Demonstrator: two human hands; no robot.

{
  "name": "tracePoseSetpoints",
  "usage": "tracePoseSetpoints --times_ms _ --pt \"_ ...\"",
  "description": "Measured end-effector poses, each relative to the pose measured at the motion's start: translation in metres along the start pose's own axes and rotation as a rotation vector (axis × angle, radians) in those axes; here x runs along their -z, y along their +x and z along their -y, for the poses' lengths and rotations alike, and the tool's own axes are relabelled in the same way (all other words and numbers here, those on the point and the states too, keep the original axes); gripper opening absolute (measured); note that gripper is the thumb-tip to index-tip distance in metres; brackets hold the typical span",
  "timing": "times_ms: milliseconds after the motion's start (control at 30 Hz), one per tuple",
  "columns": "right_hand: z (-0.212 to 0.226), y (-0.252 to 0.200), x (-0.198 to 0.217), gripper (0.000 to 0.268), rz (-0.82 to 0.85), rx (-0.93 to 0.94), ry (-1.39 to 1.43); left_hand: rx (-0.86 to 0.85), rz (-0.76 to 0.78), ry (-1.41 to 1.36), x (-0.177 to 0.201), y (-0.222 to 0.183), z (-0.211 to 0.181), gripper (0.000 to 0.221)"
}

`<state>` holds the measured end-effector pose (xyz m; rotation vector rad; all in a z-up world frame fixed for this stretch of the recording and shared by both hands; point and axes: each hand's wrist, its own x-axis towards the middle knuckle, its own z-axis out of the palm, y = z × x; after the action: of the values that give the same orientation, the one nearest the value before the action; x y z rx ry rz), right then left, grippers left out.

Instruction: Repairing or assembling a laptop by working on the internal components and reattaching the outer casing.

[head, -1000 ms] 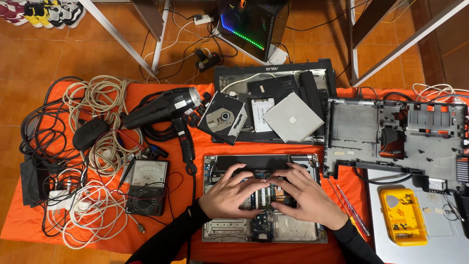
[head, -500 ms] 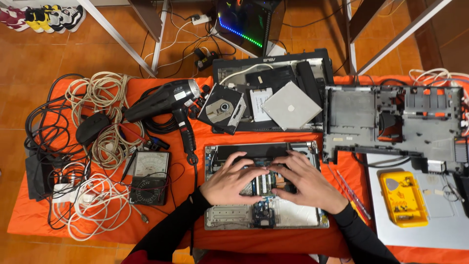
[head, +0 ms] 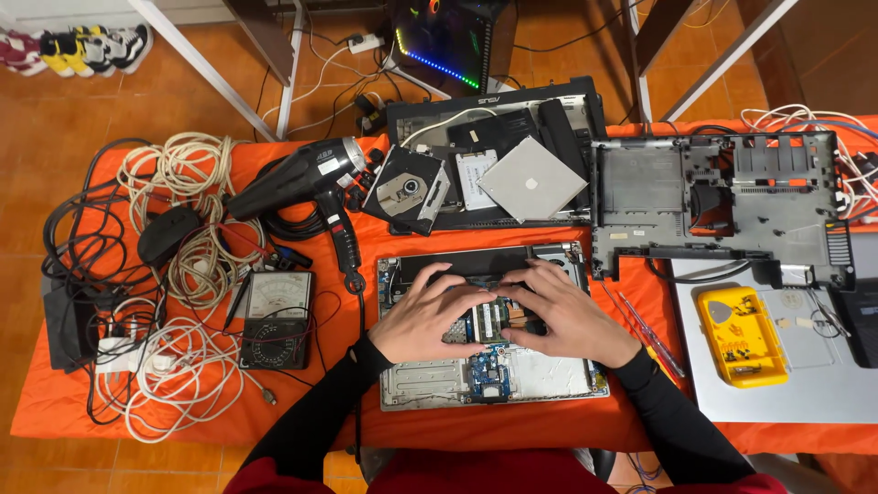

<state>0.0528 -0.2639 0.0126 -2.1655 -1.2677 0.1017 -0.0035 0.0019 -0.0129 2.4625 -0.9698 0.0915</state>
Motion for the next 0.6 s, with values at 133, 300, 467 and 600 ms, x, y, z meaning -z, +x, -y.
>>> tracePoseSetpoints --times_ms 133,300,467,600 --pt "-0.0016 -0.001 -0.0028 0.056 -0.017 0.012 -0.002 0.003 -0.019 -0.018 -0.0027 -0.0007 0.0023 0.079" --pt "-0.0016 -0.0016 -0.0026 0.056 -0.032 0.027 -0.008 0.028 -0.028 -0.062 0.0038 0.0024 -0.0016 0.077" --pt "-0.0019 -0.0026 -0.0025 0.055 -0.023 0.024 -0.013 0.046 0.005 -0.084 0.0022 0.0035 -0.0018 0.078" --pt "-0.0029 -0.0018 -0.0034 0.055 -0.001 0.013 -0.001 0.058 0.024 -0.092 -0.0017 0.0018 0.0001 0.081"
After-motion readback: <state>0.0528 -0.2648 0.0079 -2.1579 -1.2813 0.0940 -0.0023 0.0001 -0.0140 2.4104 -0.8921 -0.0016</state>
